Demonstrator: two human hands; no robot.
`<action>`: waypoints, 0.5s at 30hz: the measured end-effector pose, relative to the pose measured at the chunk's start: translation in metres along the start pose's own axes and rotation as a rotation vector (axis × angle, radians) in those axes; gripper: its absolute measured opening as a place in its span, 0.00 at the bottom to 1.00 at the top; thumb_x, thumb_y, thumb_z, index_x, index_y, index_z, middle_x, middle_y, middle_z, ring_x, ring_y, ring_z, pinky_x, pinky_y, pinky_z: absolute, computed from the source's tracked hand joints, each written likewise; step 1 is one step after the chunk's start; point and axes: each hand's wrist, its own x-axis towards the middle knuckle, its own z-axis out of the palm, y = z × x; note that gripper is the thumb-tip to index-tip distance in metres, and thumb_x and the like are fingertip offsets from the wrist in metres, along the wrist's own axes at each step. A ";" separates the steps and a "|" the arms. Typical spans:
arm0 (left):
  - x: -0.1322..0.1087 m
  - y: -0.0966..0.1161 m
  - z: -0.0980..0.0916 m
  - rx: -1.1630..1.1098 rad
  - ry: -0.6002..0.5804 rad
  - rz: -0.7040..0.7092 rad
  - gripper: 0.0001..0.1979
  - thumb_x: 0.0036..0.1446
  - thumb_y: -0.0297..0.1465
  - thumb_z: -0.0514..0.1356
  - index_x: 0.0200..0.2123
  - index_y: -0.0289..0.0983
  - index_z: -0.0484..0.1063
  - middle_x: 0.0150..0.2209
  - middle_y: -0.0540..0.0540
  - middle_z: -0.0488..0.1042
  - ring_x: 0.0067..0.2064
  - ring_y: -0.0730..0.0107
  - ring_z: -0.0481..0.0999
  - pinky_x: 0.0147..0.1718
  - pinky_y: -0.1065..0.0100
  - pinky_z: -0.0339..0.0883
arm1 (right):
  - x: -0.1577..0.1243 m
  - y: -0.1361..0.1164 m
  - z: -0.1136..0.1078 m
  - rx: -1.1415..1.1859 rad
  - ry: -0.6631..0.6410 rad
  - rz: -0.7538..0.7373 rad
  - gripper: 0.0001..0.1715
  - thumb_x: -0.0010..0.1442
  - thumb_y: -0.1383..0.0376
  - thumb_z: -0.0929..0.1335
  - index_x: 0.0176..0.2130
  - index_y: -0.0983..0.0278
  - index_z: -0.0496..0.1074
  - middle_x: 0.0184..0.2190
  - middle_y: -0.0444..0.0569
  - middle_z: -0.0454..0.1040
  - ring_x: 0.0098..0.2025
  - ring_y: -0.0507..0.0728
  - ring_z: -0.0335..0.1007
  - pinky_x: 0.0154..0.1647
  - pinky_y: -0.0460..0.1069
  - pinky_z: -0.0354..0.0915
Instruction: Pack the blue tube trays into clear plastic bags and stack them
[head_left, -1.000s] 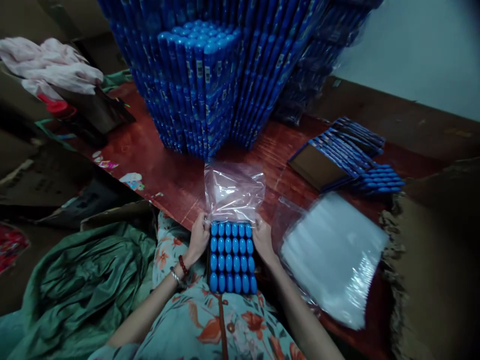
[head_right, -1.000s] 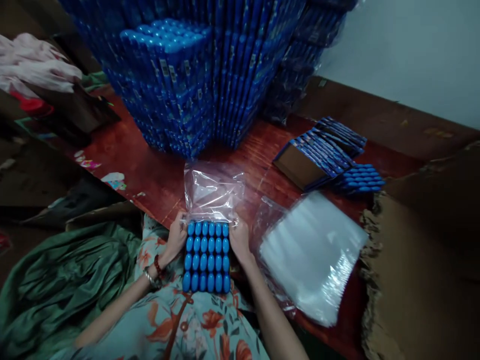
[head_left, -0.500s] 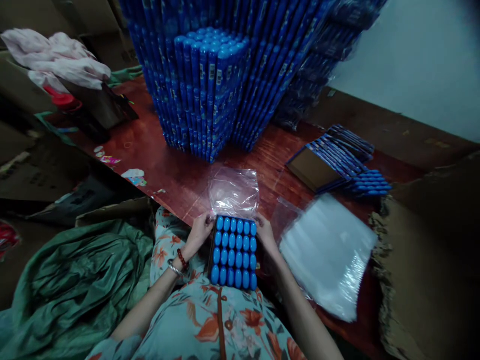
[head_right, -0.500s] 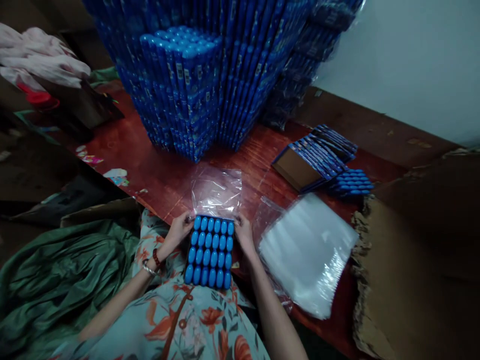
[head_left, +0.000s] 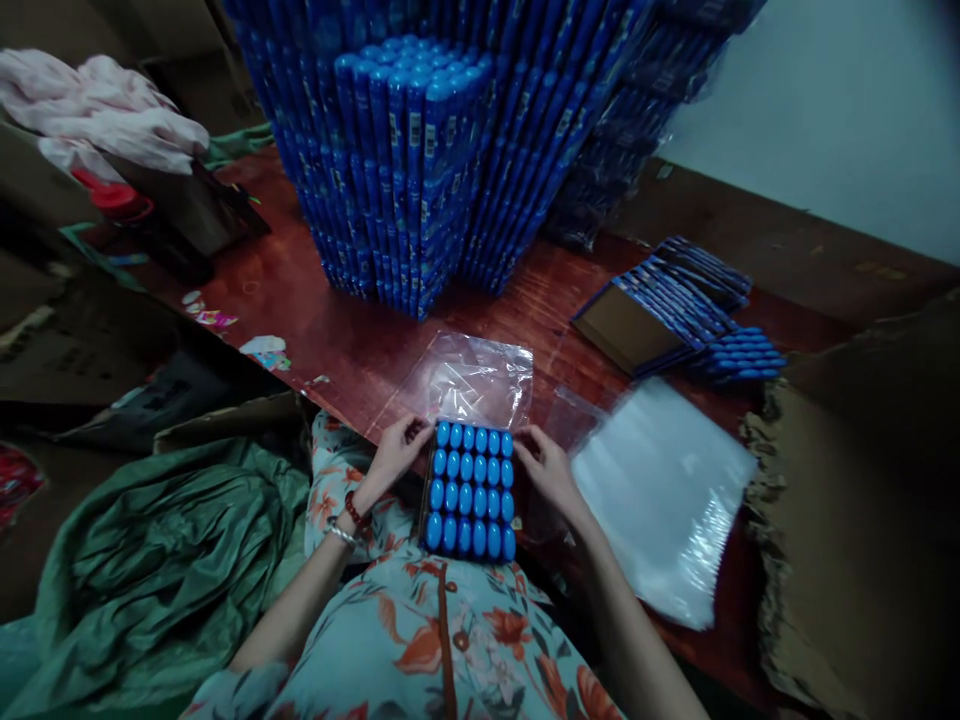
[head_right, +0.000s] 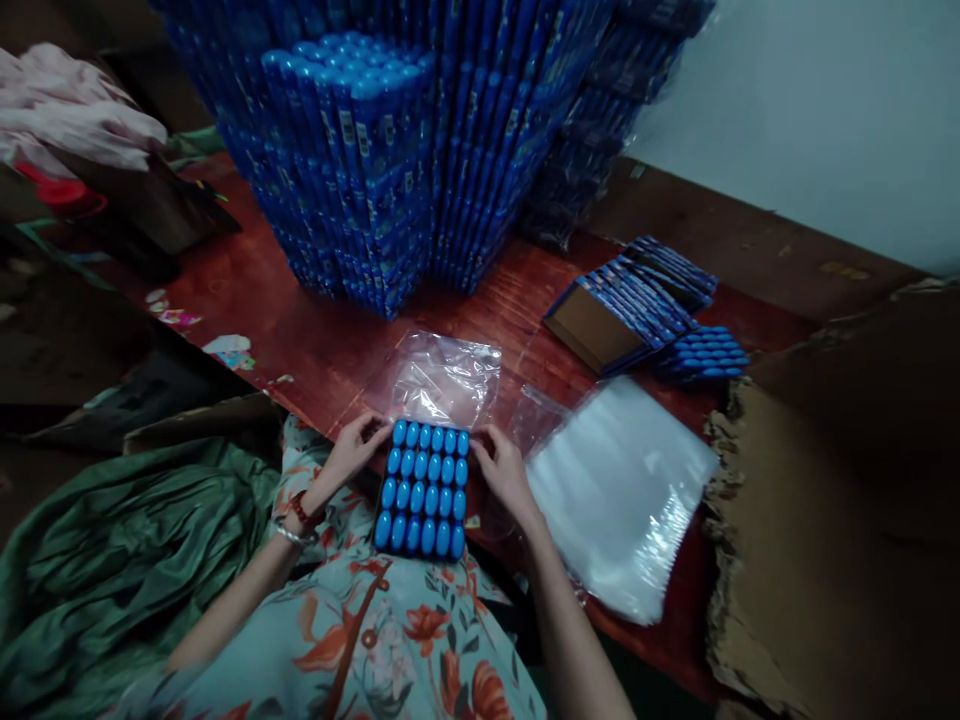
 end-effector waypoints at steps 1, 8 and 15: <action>0.001 0.002 0.001 0.003 0.008 0.003 0.14 0.54 0.42 0.56 0.29 0.36 0.68 0.26 0.50 0.71 0.28 0.71 0.69 0.28 0.71 0.63 | 0.002 0.000 0.000 0.068 -0.009 0.018 0.12 0.58 0.56 0.63 0.33 0.62 0.68 0.29 0.45 0.71 0.33 0.55 0.67 0.36 0.49 0.64; -0.040 0.002 -0.004 0.204 0.062 0.256 0.09 0.60 0.29 0.49 0.32 0.38 0.68 0.29 0.49 0.71 0.31 0.70 0.70 0.33 0.69 0.65 | -0.039 -0.001 0.006 0.071 0.093 -0.042 0.09 0.61 0.60 0.62 0.33 0.62 0.67 0.29 0.44 0.70 0.31 0.53 0.65 0.33 0.46 0.62; -0.099 -0.024 -0.019 0.593 -0.089 0.640 0.14 0.58 0.22 0.46 0.37 0.37 0.71 0.32 0.44 0.73 0.33 0.65 0.70 0.34 0.65 0.65 | -0.096 0.004 0.007 0.063 0.053 -0.170 0.08 0.63 0.66 0.60 0.32 0.61 0.66 0.29 0.45 0.71 0.32 0.53 0.68 0.33 0.46 0.64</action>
